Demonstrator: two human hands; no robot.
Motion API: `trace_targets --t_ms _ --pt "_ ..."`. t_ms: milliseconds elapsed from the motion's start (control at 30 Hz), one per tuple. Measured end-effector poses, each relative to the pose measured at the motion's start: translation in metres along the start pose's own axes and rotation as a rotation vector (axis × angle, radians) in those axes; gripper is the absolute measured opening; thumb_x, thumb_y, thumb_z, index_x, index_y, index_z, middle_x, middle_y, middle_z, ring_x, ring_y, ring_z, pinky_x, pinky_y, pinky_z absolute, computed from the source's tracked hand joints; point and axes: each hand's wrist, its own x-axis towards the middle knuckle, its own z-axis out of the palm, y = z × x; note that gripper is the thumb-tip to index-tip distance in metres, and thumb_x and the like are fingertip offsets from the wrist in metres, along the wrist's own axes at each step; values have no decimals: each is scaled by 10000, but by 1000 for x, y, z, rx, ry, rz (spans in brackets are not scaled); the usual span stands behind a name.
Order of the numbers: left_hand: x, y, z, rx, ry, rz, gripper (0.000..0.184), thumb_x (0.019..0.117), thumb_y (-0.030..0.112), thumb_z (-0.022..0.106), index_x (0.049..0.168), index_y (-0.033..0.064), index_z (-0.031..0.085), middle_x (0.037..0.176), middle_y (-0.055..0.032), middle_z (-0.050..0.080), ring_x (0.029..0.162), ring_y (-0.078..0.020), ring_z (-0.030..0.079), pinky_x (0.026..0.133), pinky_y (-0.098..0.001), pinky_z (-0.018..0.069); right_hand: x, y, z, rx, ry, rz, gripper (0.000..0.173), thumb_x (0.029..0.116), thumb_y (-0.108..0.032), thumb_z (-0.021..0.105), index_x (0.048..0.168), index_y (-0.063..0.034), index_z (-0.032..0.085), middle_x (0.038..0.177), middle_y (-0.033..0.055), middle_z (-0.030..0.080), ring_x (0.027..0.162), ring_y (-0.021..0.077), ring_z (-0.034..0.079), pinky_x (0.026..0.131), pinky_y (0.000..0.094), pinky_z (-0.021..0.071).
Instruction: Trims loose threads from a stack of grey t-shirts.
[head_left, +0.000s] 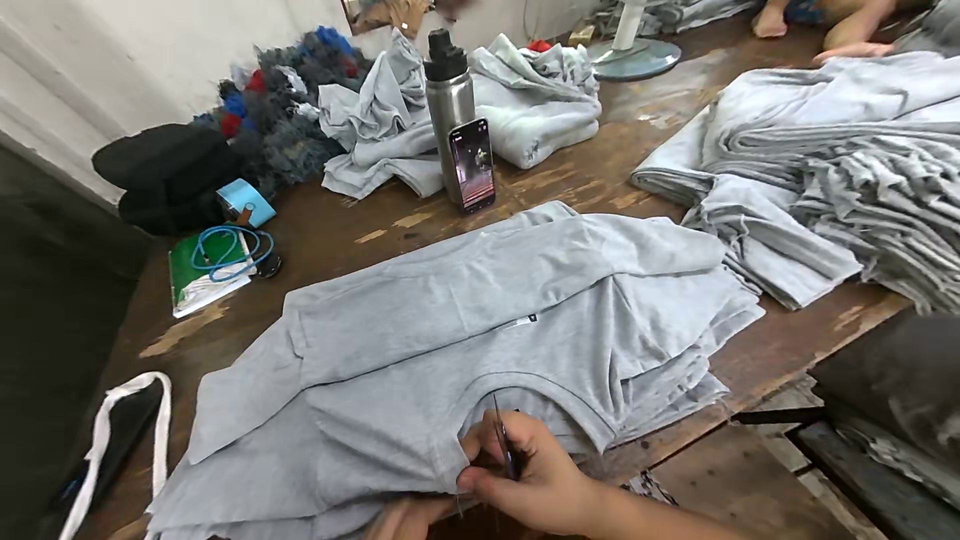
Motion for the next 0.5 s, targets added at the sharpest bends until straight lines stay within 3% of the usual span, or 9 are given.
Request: trace_targets --t_ms 133,233,333,500 --pt "17 16 32 251 185 -96 701 1048 564 395 979 -83 654 895 -239 674 882 -329 692 809 -452 569 -1 2 -2 37 9 43 151 965 -128 696 926 -47 574 822 -29 615 697 -73 509 617 85 403" --pt "27 15 49 377 318 -68 654 1078 509 302 838 -15 612 730 -162 620 727 -277 662 705 -404 546 0 3 -6 112 8 102 147 976 -138 679 911 -90 556 795 -66 596 678 -69 510 604 98 410" --pt "32 7 53 393 404 -16 624 1092 467 240 725 64 544 610 -85 536 618 -208 591 633 -332 489 -1 4 -7 167 9 134 131 976 -125 676 918 -95 563 799 -55 612 680 -34 568 617 135 488" --pt "31 0 55 344 498 40 553 1095 398 297 708 80 530 588 -66 528 612 -165 577 649 -277 478 -1 5 -7 179 10 140 125 973 -111 670 917 -98 559 810 -58 611 680 -43 564 607 125 480"
